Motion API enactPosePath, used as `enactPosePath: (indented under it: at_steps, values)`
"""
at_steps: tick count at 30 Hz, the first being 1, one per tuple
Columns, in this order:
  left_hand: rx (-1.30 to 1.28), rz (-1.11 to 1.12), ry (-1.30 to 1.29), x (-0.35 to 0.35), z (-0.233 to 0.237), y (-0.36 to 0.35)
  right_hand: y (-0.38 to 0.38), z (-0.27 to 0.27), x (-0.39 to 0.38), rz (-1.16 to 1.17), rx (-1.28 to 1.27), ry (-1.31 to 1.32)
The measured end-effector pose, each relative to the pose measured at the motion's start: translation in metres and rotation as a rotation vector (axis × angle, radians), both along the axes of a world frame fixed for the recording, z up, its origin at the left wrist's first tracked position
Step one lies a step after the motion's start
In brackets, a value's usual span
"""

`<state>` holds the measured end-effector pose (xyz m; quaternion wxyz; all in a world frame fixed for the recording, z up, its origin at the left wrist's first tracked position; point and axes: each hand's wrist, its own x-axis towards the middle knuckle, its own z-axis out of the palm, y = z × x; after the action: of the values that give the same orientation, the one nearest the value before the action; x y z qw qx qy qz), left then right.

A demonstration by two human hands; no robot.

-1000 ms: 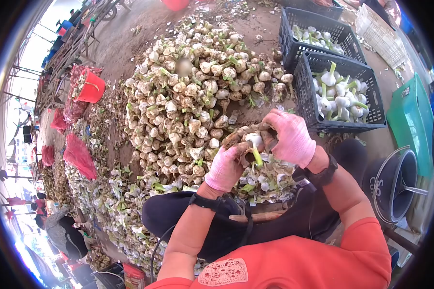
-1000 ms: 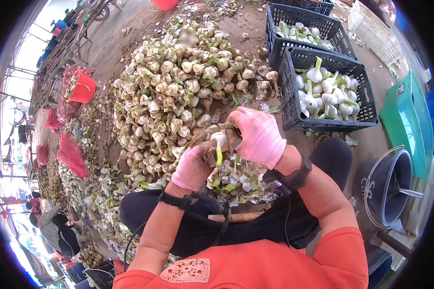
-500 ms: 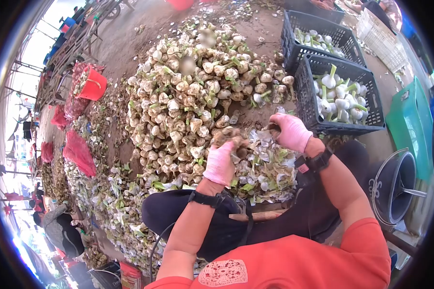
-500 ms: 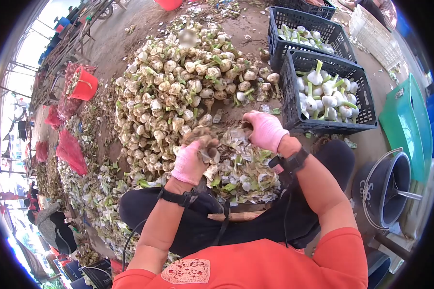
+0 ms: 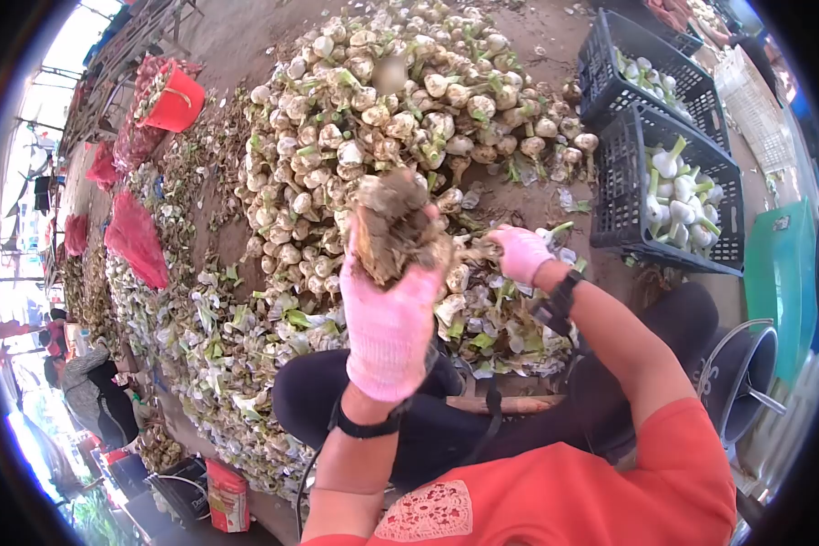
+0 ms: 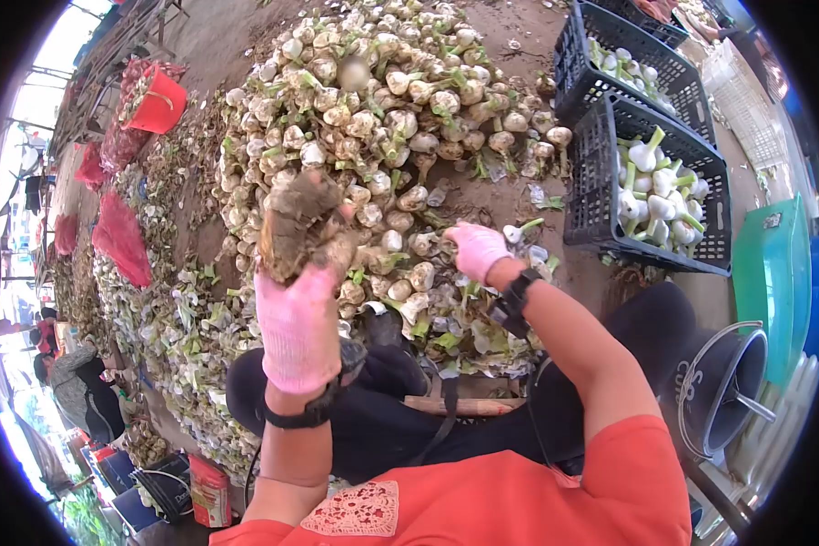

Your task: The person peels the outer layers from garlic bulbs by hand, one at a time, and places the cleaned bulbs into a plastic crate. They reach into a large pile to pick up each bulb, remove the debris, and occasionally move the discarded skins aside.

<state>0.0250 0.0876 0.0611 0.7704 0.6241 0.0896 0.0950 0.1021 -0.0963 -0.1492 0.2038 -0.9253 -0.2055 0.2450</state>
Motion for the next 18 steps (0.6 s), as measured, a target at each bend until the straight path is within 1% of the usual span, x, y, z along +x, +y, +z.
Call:
enactPosePath:
  at_steps: [1, 3, 5, 6, 7, 9, 10, 12, 13, 15, 16, 17, 18]
  values:
    - [-0.140, -0.005, 0.073, 0.000, 0.008, -0.001, 0.017, -0.010, 0.004, -0.009, -0.048, -0.042]
    - [-0.093, -0.023, 0.094, -0.001, 0.006, 0.000, 0.043, -0.040, 0.013, -0.050, -0.085, -0.077]
    - [-0.136, -0.070, 0.119, -0.001, 0.008, 0.001, 0.066, -0.074, 0.016, -0.020, -0.317, -0.067]
    - [-0.069, -0.053, 0.094, -0.001, 0.006, 0.000, 0.069, -0.105, 0.009, -0.155, -0.313, -0.110]
    - [0.000, -0.035, 0.069, -0.001, 0.004, -0.001, 0.071, -0.101, 0.003, -0.165, -0.352, -0.068]
    - [-0.020, -0.039, 0.102, -0.002, 0.004, 0.000, 0.063, -0.104, 0.001, -0.212, -0.372, 0.000]
    - [-0.032, -0.074, 0.120, -0.001, 0.006, -0.001, 0.054, -0.103, -0.005, -0.214, -0.375, -0.001]
    - [-0.042, -0.119, 0.144, -0.002, 0.006, -0.006, 0.028, -0.094, -0.021, -0.112, -0.406, -0.112]
    - [-0.041, -0.121, 0.134, -0.001, 0.004, -0.008, 0.018, -0.087, -0.022, -0.094, -0.395, -0.033]
    - [-0.196, -0.157, 0.094, -0.005, -0.002, -0.013, -0.004, -0.074, -0.020, -0.156, -0.152, 0.192]
    - [0.047, -0.205, -0.016, -0.003, -0.013, -0.011, -0.013, -0.060, -0.014, -0.090, -0.053, 0.146]
    - [0.055, -0.205, -0.021, -0.002, -0.022, -0.012, -0.019, -0.052, -0.006, -0.080, 0.039, 0.119]
    - [0.191, -0.256, 0.038, 0.001, -0.029, -0.014, -0.022, -0.026, 0.004, -0.071, 0.116, 0.168]
